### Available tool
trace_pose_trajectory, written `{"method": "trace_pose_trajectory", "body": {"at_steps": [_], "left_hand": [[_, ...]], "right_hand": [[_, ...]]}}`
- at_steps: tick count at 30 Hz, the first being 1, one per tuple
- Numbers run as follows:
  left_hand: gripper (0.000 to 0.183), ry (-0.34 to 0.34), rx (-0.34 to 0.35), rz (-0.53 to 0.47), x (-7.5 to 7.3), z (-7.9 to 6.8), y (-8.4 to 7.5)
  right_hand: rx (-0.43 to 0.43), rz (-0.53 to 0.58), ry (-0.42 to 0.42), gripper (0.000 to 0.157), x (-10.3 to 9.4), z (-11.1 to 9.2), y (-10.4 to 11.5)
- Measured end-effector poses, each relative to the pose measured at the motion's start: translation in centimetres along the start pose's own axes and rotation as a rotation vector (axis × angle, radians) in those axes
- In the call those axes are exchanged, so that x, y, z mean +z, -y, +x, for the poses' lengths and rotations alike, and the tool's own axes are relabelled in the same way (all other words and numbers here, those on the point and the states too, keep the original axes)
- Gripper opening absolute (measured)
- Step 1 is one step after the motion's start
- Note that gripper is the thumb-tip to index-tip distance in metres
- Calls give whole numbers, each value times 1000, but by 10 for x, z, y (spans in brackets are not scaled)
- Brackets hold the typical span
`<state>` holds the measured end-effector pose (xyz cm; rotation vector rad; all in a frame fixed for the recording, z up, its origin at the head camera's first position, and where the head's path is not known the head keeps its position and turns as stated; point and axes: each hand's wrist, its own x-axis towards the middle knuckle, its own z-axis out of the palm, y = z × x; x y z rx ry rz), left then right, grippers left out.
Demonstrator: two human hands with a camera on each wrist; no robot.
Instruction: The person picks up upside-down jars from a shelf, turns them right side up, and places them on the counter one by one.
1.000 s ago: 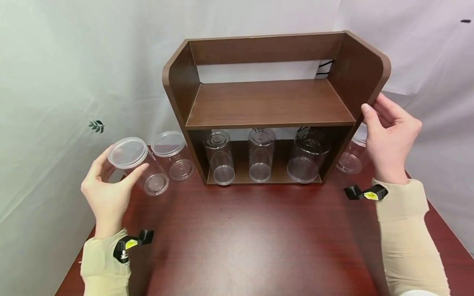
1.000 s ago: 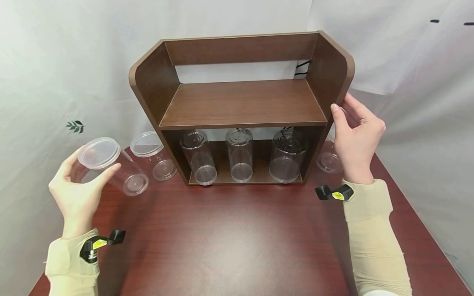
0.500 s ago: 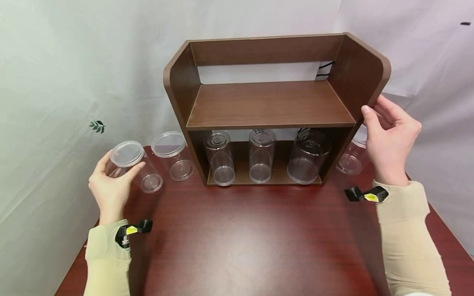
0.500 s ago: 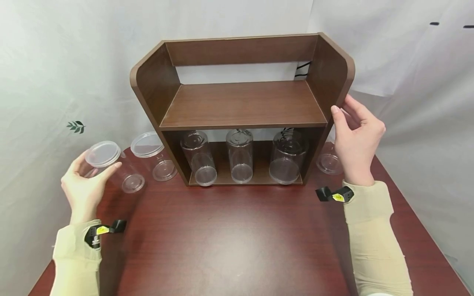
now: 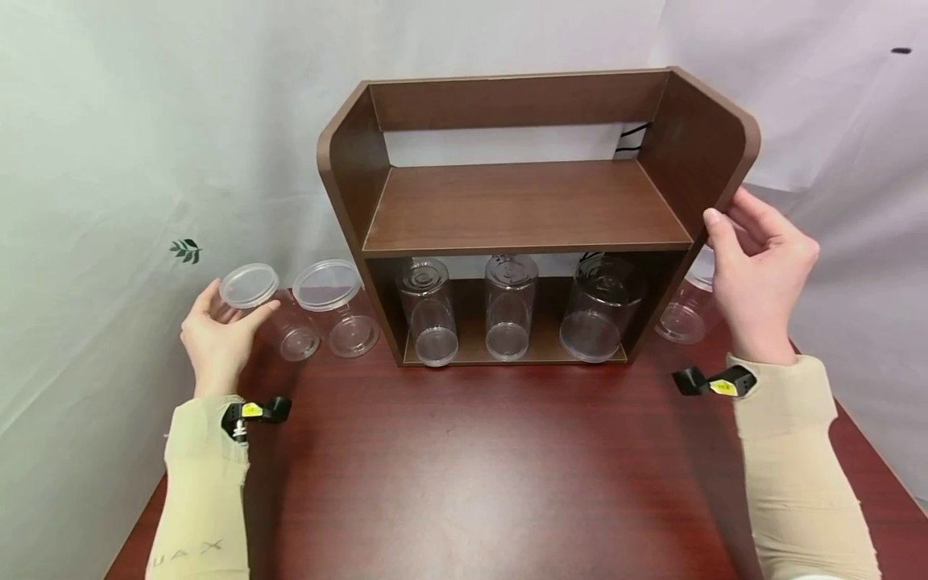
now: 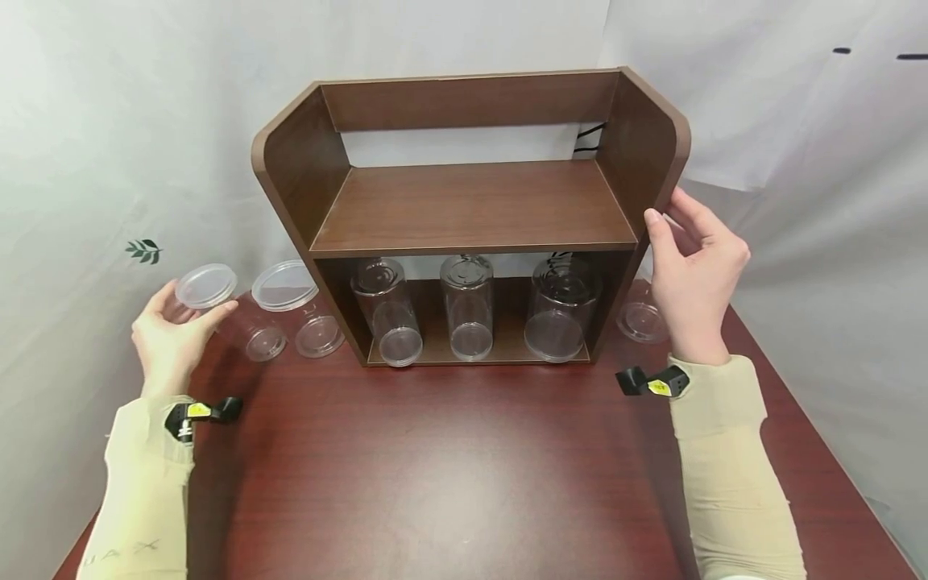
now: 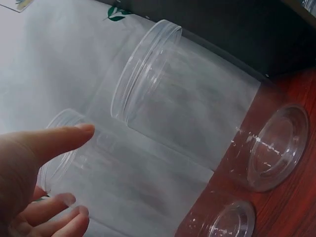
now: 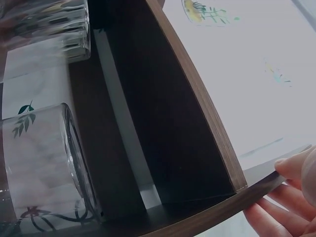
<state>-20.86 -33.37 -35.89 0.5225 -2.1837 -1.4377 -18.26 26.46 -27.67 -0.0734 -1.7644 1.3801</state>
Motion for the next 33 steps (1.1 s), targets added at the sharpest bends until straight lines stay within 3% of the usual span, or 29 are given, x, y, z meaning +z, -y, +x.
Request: {"method": "trace_pose_trajectory", "body": {"at_steps": [8,13,22,29,33], "left_hand": [[100,41,14,2,1,1,-2],[101,3,57,-55,2,-8,-11],[88,-105,220,-188,2,-40,-47],[78,-95,324,-367,10,-67,-65],[74,-65,384,-394,16,-80,-67]], "right_hand": [[-11,-4,1,32,3,0,0],[-14,-7,-2,32,3,-1,1],[-16,-4,-4,32,3,-1,0],[-21,-14,-4,33,3,0,0],[-14,-6,-2,33,3,0,-1]]}}
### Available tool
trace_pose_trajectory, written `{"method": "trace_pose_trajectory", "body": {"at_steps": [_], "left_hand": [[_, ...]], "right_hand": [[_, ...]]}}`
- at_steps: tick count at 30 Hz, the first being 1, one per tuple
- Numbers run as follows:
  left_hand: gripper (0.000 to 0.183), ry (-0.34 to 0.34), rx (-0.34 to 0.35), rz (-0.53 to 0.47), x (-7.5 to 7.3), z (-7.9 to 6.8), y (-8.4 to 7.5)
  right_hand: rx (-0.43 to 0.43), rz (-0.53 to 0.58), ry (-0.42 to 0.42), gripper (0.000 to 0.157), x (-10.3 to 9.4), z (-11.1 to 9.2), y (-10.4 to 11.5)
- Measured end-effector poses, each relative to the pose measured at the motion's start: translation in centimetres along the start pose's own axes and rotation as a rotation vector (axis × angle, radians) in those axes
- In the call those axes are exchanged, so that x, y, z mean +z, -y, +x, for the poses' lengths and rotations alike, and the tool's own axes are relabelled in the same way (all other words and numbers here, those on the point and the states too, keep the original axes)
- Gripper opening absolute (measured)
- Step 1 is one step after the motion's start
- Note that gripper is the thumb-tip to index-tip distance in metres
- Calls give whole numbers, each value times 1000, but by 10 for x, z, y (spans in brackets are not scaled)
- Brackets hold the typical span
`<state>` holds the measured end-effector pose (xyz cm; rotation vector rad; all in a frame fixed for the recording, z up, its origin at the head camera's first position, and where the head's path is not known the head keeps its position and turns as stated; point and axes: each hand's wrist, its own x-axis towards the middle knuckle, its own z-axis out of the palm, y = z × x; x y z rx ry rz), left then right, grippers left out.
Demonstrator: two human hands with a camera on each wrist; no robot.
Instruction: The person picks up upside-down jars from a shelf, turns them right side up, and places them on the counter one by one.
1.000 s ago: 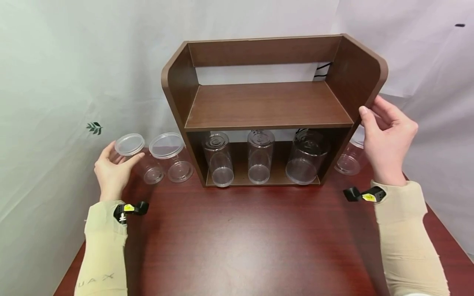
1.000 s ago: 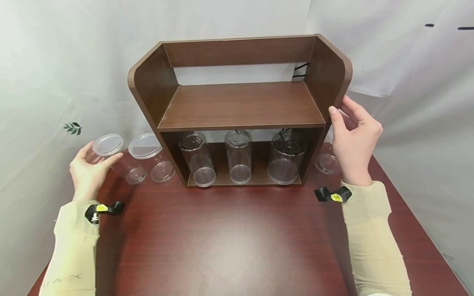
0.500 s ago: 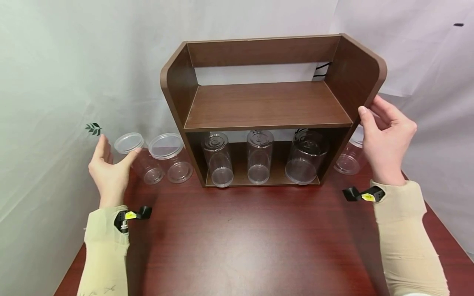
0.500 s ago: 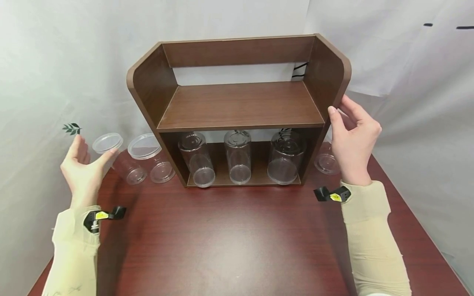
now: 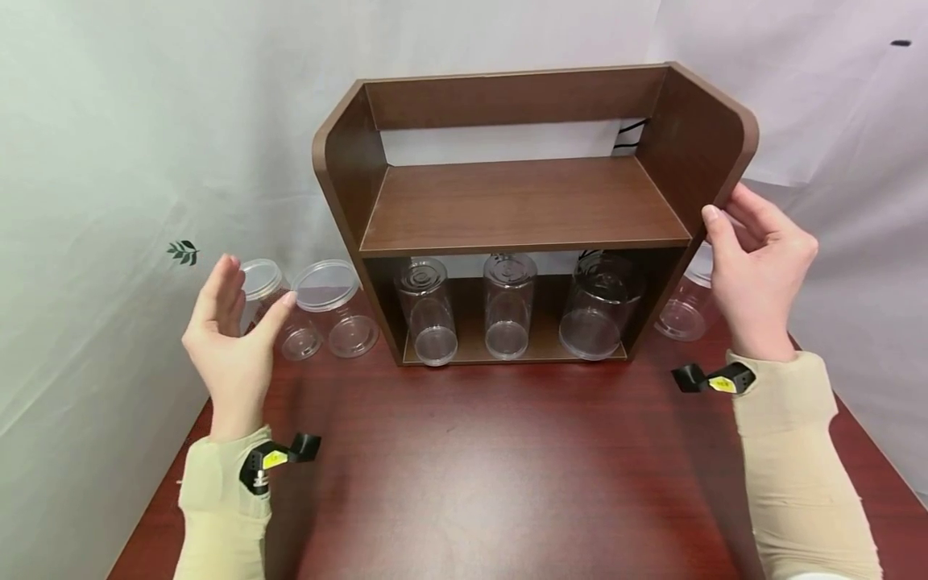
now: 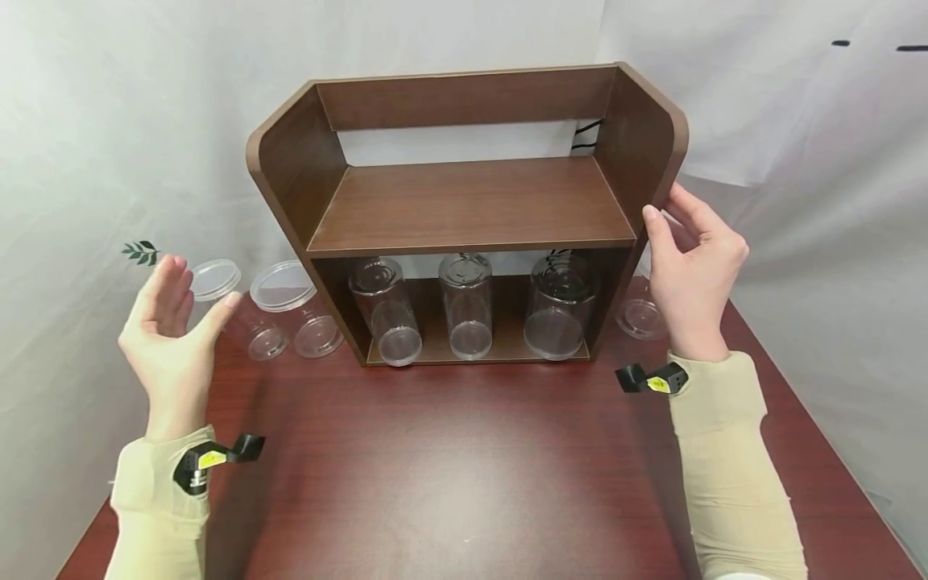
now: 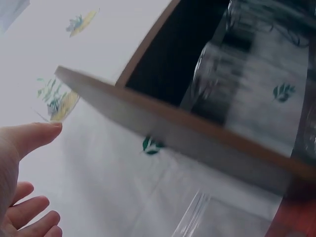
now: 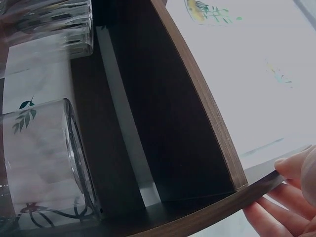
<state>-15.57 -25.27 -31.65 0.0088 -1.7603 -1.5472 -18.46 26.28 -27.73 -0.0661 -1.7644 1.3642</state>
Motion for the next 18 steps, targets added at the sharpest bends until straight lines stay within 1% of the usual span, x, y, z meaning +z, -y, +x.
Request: {"method": "trace_pose_trajectory", "body": {"at_steps": [2,5,7,9,12,14,15,18], "left_hand": [[72,27,30,-8,3,-6,-2],[71,65,48,-37,9,-16,-5],[72,83,44,-88,14,-22,-6],[73,103,34,-115,18,-28,-6],[73,144,33,-102,24,-37,-7],[72,173,41,-67,28,-42,-8],[71,185,42,-50,31,-46,-10],[68,224,36,-45,38,-56,-19]], "right_hand": [[2,0,1,32,0,0,0],[0,-7,2,32,1,0,1],[-1,-12,7,33,1,0,2],[-1,-15,9,33,1,-1,2],[1,-16,9,33,1,-1,3],[2,-17,6,33,1,-1,3],[3,-17,6,33,1,-1,3],[8,-18,7,33,1,-1,4]]}}
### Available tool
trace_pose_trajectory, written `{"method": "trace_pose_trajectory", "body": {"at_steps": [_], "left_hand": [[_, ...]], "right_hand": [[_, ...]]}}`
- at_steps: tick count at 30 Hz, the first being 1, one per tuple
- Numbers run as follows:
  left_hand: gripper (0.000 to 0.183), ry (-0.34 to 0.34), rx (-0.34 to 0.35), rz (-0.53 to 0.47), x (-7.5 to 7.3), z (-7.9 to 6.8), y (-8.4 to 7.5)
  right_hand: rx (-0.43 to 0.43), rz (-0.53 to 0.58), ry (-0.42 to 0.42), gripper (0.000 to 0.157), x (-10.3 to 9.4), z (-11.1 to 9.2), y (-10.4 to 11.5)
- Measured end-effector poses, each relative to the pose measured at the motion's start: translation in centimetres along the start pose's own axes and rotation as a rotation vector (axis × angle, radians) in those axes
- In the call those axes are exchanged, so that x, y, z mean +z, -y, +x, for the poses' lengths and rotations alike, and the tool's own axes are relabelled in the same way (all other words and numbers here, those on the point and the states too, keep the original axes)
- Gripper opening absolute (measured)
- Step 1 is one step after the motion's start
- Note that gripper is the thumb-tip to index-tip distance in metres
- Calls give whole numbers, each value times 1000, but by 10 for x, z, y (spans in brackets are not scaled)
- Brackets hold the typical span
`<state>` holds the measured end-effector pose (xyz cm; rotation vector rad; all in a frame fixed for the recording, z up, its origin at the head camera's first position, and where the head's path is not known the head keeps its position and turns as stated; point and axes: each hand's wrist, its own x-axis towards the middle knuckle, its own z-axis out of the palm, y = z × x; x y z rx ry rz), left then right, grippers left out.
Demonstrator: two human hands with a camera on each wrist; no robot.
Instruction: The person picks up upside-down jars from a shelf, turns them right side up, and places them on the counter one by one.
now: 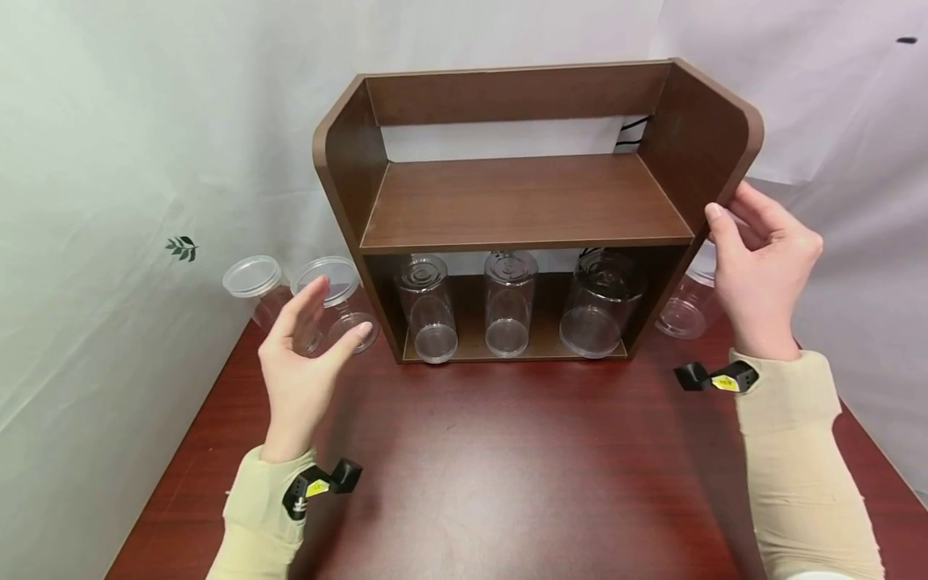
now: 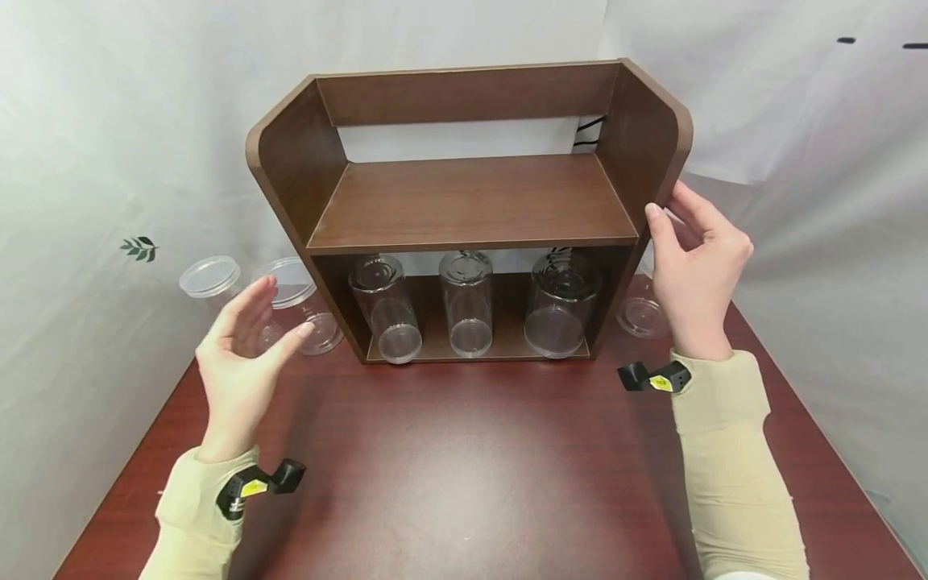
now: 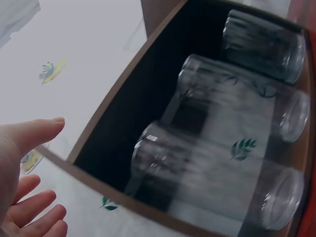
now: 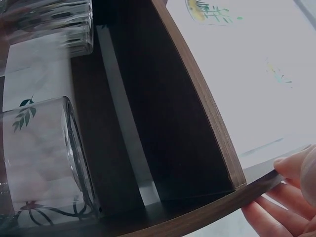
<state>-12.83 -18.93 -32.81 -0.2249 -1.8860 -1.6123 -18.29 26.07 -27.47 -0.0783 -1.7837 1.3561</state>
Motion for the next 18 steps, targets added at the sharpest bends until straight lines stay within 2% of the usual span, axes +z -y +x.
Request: {"method": "trace_pose_trajectory", "body": {"at_steps": [6,12,18], "left_hand": [[65,78,16,37,15,-11,-11],[68,142,33,63,26,-17,-6],[73,176,13,81,36,-19,-1]], "right_hand": [[10,-1,5,33,0,0,1],[22,6,10,33,0,1,1],[20,14,10,33,0,1,1]]}}
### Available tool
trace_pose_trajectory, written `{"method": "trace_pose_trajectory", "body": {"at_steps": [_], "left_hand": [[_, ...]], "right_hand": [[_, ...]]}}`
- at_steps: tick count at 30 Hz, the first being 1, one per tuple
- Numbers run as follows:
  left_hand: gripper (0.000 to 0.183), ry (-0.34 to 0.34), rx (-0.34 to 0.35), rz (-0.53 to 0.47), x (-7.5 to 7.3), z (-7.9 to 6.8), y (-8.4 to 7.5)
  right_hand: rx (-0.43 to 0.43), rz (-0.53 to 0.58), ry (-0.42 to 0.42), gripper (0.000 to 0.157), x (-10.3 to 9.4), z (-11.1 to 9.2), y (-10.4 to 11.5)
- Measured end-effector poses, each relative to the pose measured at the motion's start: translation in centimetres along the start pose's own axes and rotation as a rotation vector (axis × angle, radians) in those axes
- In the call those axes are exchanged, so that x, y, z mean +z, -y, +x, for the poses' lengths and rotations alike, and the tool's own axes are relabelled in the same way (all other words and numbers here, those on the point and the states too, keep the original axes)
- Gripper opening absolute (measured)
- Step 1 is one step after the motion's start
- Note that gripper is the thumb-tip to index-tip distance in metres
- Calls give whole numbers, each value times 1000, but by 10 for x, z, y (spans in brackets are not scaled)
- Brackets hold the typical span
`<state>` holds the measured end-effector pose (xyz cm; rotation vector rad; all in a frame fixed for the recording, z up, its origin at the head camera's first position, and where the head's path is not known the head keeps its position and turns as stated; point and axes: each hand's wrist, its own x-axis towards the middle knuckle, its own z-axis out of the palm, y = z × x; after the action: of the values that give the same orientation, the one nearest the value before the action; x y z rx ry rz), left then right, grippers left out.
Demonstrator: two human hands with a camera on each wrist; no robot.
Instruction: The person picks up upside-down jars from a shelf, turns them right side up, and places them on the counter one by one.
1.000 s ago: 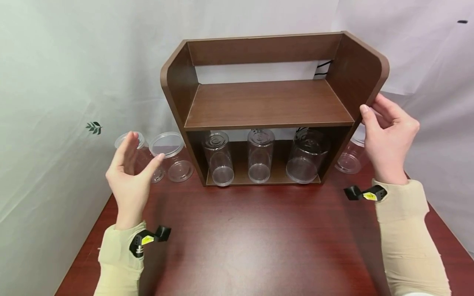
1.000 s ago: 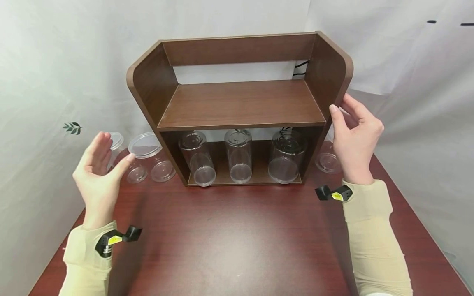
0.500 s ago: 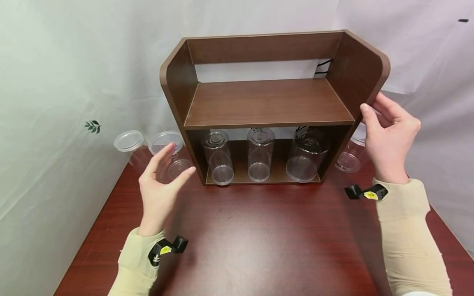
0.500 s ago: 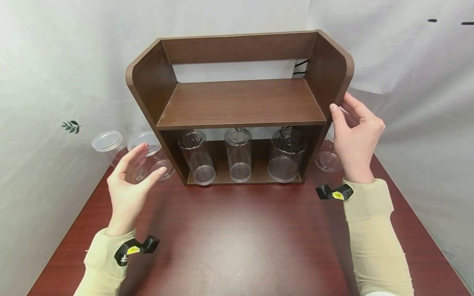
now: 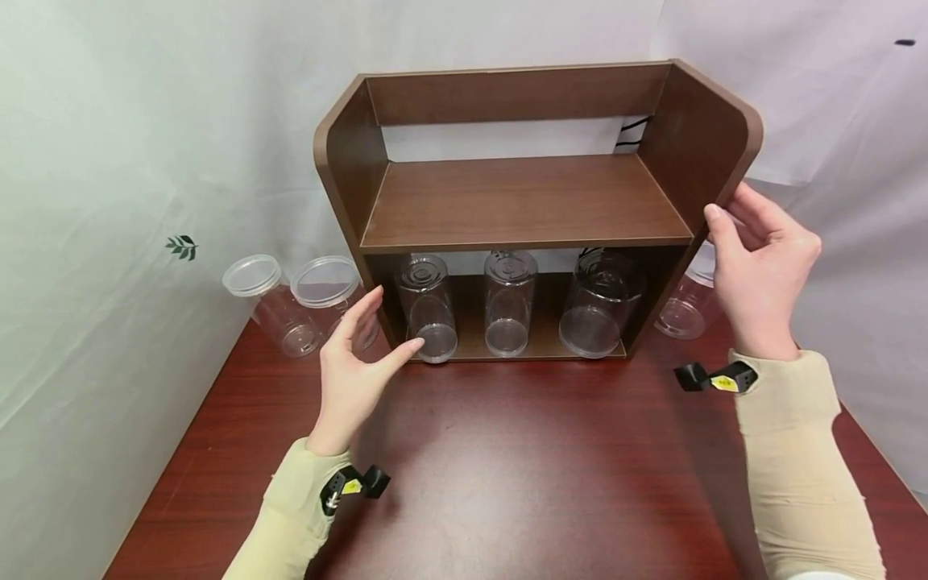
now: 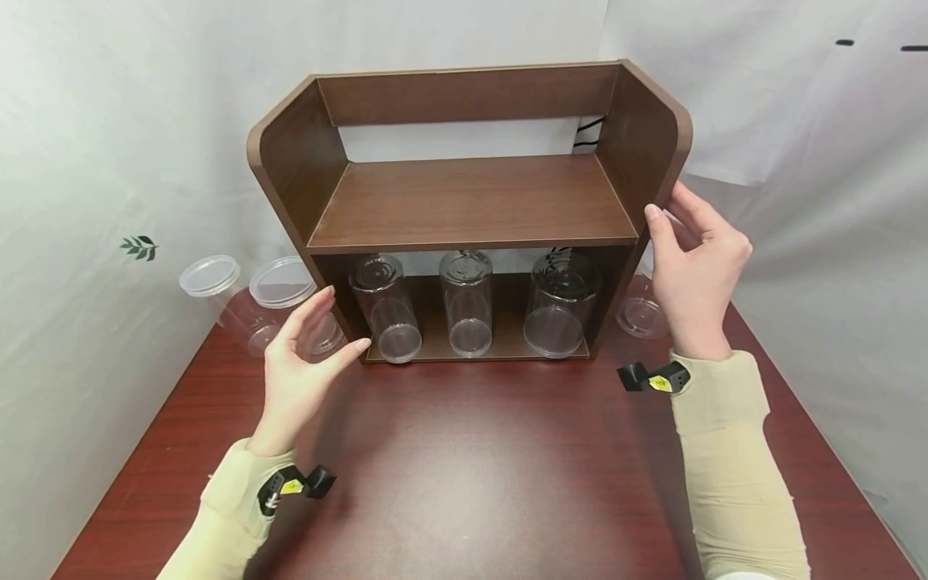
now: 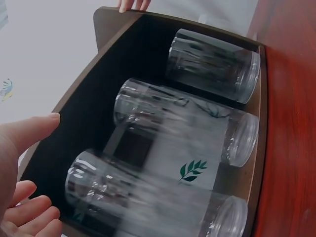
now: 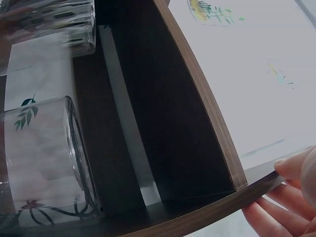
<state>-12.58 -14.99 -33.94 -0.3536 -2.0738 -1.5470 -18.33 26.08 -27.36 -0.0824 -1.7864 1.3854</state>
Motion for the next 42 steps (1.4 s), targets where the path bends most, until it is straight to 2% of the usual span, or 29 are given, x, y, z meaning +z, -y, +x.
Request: {"method": "trace_pose_trajectory", "body": {"at_steps": [7,21,29,36,42], "left_hand": [[84,42,-28,7,12,3,5],[86,33,-19,-49,28,11,18],[92,43,-11,-63,42,16,56],[90,30,-7,-51,51,25,59],[86,-5,-10,15,62,34,60]], "right_hand": [[-4,-5,-3,33,0,-1,-1],[-25,-31,-7,33,0,-3,0],[-25,-40,-6,34,0,-2,0],[-20,-40,-9,33,0,-3,0],[-25,-43,-10,33,0,-3,-1]]}}
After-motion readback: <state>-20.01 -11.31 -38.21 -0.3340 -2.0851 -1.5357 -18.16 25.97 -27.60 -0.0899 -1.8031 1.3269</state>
